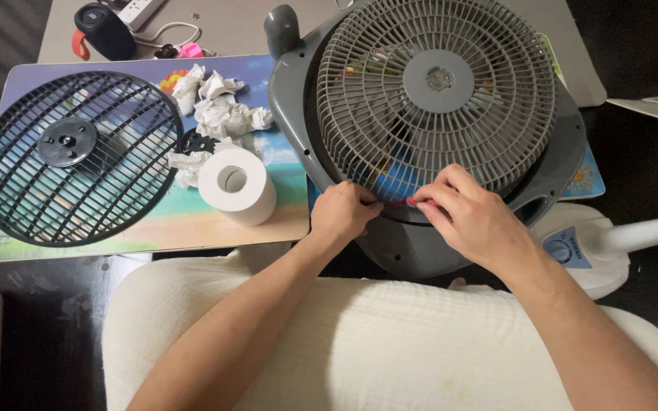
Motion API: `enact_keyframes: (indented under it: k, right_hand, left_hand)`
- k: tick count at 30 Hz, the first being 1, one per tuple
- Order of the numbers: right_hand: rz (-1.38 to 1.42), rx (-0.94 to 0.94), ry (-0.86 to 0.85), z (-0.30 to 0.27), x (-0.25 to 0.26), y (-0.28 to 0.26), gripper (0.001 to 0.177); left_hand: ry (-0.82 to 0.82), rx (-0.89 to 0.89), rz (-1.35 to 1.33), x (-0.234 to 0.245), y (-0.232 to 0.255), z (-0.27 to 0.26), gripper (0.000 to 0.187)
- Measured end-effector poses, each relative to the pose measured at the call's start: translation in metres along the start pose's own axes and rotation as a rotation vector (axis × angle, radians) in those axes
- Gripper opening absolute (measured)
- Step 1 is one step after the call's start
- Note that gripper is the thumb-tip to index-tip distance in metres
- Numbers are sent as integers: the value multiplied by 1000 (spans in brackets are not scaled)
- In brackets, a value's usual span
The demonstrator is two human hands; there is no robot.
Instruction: The person uses a red screwdriver to tighten screws on the front grill of a gray electric fan. They work around the perimeter of the grill, securing it to the fan housing.
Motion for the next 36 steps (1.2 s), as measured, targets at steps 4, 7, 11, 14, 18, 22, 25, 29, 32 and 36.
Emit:
enact_keyframes:
  k: [4,7,11,14,18,22,25,29,32,36]
  right_hand:
    - [13,-5,0,1,0,-1,11]
    - [28,-15,-4,2,1,-3,10]
    - [16,23,-12,8,4,-9,11]
    - [9,17,-62,15,6,-13,12]
    - [-9,31,-133,28,7,-19,12]
    - [-50,33,-196,37,6,-27,11]
    - [-55,32,-228,40,5,-29,12]
    - [-95,-18,-280,40,1,-26,14]
    - [-45,26,-287,44,1,-24,12]
    - [-113,-11,-331,52,-2,-17,13]
  left_hand:
    - [1,2,19,-1,-1,1,22]
    - [0,-6,-1,-3,-6,3,22]
    - [-58,18,-20,-5,-16,11,23]
    - [-87,22,-42,-7,-20,16,24]
    - [-92,-5,23,-4,-17,17,24]
    - [-111,100,31,-2,-14,16,23]
    - [-95,98,48,-1,-11,14,22]
    - [-65,90,58,-2,-9,11,21]
    - [-32,64,99,-3,-8,11,20]
    - [-31,52,75,-4,-11,10,19]
Point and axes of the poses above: each hand's wrist, its own z-axis towards the middle knuckle, its own x-axis out of the back of the hand, y = z × x, the point moved 4 cm from there along z, towards the middle knuckle, and after that the axes turned 12 degrees about -x, right-handed, at the moved point
